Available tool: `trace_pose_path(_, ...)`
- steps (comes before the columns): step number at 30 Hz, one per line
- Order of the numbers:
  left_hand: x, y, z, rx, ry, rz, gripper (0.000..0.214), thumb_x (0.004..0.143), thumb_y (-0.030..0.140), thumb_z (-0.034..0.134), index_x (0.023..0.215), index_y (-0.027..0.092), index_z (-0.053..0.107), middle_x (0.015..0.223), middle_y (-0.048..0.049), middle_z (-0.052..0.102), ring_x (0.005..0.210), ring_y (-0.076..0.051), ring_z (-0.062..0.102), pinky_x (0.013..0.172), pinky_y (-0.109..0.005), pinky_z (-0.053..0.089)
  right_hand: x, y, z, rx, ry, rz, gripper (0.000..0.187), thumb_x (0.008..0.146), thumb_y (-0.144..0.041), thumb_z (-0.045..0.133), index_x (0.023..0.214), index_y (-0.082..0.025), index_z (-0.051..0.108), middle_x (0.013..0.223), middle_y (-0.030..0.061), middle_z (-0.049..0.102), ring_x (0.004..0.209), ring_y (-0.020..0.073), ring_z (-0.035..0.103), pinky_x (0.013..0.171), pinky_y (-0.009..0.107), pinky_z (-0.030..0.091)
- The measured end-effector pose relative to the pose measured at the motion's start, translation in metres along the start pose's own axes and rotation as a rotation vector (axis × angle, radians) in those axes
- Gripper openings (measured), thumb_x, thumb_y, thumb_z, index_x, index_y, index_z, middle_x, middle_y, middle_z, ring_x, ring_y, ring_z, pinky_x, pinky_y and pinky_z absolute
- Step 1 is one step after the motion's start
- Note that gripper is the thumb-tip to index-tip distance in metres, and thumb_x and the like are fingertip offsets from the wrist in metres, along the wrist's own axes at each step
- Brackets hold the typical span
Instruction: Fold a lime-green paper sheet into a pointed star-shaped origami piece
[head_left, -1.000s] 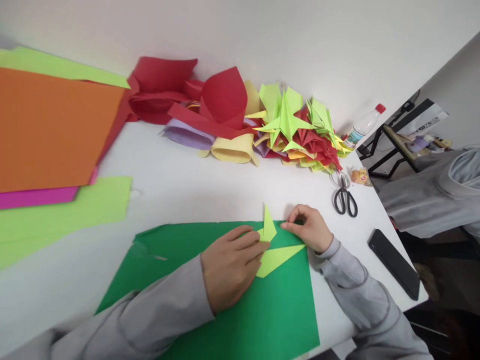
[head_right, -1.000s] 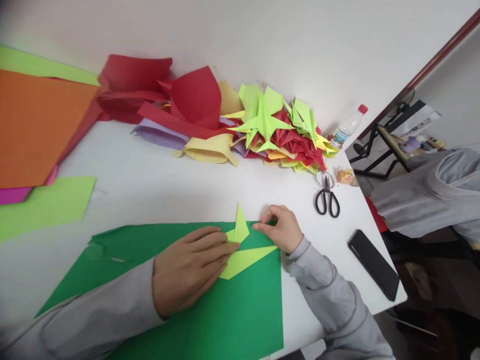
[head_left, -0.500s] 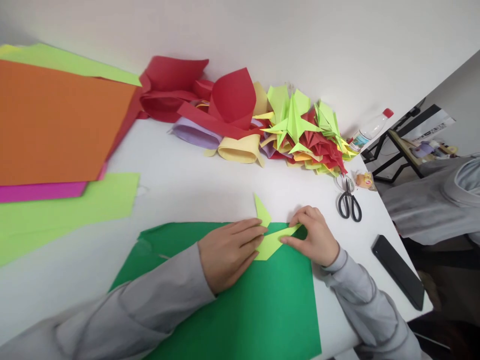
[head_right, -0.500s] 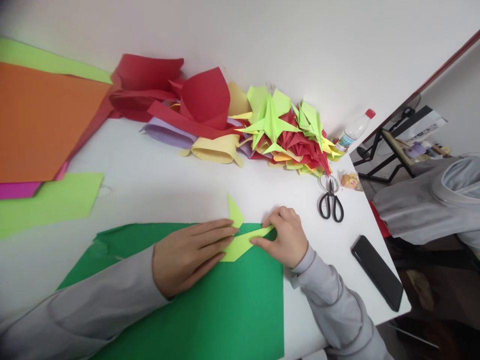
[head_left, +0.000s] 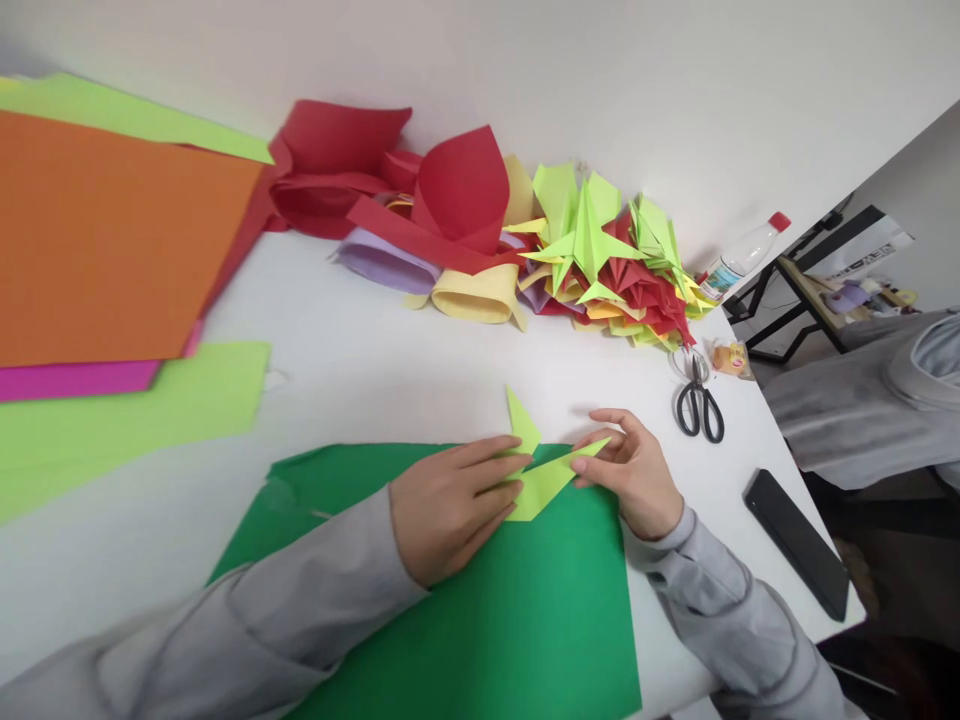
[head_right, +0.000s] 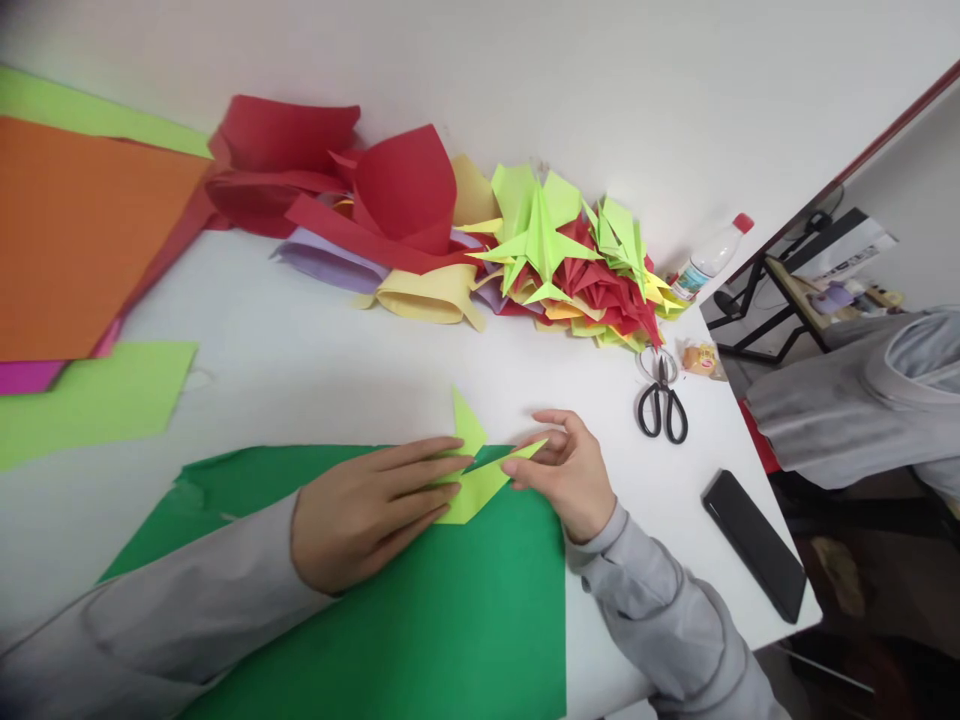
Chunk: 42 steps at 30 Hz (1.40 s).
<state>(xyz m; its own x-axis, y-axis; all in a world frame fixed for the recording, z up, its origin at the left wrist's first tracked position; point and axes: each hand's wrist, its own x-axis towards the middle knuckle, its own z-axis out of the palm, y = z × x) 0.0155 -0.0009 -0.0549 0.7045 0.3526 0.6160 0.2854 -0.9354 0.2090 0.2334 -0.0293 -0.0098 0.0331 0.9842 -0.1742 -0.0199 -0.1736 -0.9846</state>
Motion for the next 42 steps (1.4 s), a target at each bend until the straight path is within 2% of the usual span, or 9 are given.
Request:
trace_pose_path(3, 0.002, 0.000, -0.002, 0.006, -0.011, 0.022, 0.021, 0.089, 0.011, 0.047, 0.091, 0.012, 0.068, 0.106, -0.0116, 0.070, 0.112, -0.023, 0.059, 0.101, -0.040, 0.050, -0.004, 0.007, 0.005, -0.090, 0.035, -0.007, 0.060, 0.057, -0.029, 0.083, 0.106, -0.022, 0.049, 0.081, -0.0019, 0.068, 0.057, 0.0128, 0.063, 0.051, 0.025, 0.053)
trace_pose_path(8, 0.003, 0.000, -0.004, 0.002, -0.024, 0.003, 0.021, 0.090, 0.012, 0.047, 0.092, 0.013, 0.068, 0.107, -0.0116, 0.070, 0.111, -0.023, 0.060, 0.100, -0.040, 0.050, -0.018, 0.013, 0.013, -0.552, 0.084, -0.453, 0.050, 0.076, -0.017, 0.068, 0.121, -0.022, 0.046, 0.085, 0.0020, 0.072, 0.073, 0.0173, 0.070, 0.067, 0.029, 0.058)
trace_pose_path(12, 0.003, 0.001, -0.005, -0.021, -0.018, -0.022, 0.020, 0.089, 0.012, 0.048, 0.094, 0.013, 0.068, 0.109, -0.0116, 0.070, 0.112, -0.023, 0.059, 0.101, -0.039, 0.050, -0.024, 0.010, 0.015, -0.781, -0.111, -0.865, 0.042, 0.088, -0.009, 0.051, 0.128, -0.020, 0.043, 0.090, 0.0041, 0.073, 0.089, 0.0168, 0.069, 0.080, 0.030, 0.056)
trace_pose_path(17, 0.004, 0.001, -0.006, -0.035, -0.012, -0.028, 0.021, 0.090, 0.013, 0.047, 0.093, 0.013, 0.068, 0.107, -0.0097, 0.071, 0.109, -0.021, 0.061, 0.104, -0.038, 0.047, -0.018, 0.006, 0.012, -1.011, -0.378, -1.269, 0.016, 0.091, -0.008, 0.048, 0.094, -0.013, 0.064, 0.088, 0.0069, 0.075, 0.090, 0.0196, 0.068, 0.079, 0.033, 0.056)
trace_pose_path(22, 0.002, 0.001, -0.004, -0.019, -0.029, -0.050, 0.022, 0.090, 0.014, 0.047, 0.096, 0.010, 0.068, 0.110, -0.0102, 0.070, 0.111, -0.022, 0.060, 0.103, -0.037, 0.048, -0.016, 0.005, 0.004, -1.099, -0.432, -1.305, 0.017, 0.090, -0.009, 0.054, 0.079, -0.013, 0.066, 0.092, 0.0051, 0.075, 0.095, 0.0194, 0.067, 0.086, 0.034, 0.055)
trace_pose_path(26, 0.003, 0.002, -0.005, -0.009, -0.028, -0.050, 0.022, 0.090, 0.014, 0.047, 0.098, 0.011, 0.067, 0.110, -0.0111, 0.070, 0.113, -0.023, 0.059, 0.101, -0.038, 0.050, -0.018, 0.006, 0.000, -1.115, -0.449, -1.269, 0.016, 0.090, -0.010, 0.054, 0.080, -0.013, 0.067, 0.094, 0.0064, 0.074, 0.100, 0.0185, 0.065, 0.092, 0.035, 0.052)
trace_pose_path(31, 0.008, 0.001, -0.007, 0.002, -0.043, 0.027, 0.024, 0.092, 0.011, 0.044, 0.105, 0.009, 0.064, 0.105, -0.0122, 0.071, 0.104, -0.021, 0.063, 0.103, -0.040, 0.047, -0.019, 0.006, 0.000, -1.132, -0.471, -1.236, 0.015, 0.089, -0.011, 0.053, 0.083, -0.014, 0.067, 0.097, 0.0065, 0.074, 0.101, 0.0191, 0.064, 0.094, 0.038, 0.049)
trace_pose_path(36, 0.009, 0.000, -0.007, 0.026, -0.075, 0.018, 0.021, 0.090, 0.010, 0.048, 0.098, 0.013, 0.067, 0.105, -0.0117, 0.069, 0.109, -0.022, 0.059, 0.101, -0.040, 0.048, -0.021, 0.002, 0.001, -1.169, -0.469, -1.279, 0.016, 0.089, -0.010, 0.053, 0.081, -0.014, 0.067, 0.096, 0.0085, 0.073, 0.097, 0.0197, 0.064, 0.086, 0.038, 0.051)
trace_pose_path(42, 0.006, 0.003, -0.007, 0.052, -0.074, 0.010, 0.020, 0.088, 0.009, 0.049, 0.095, 0.012, 0.067, 0.108, -0.0126, 0.068, 0.111, -0.024, 0.056, 0.100, -0.040, 0.049, -0.023, -0.001, 0.003, -1.154, -0.465, -1.319, 0.017, 0.087, -0.008, 0.053, 0.079, -0.012, 0.067, 0.086, 0.0080, 0.073, 0.088, 0.0200, 0.064, 0.076, 0.035, 0.053)
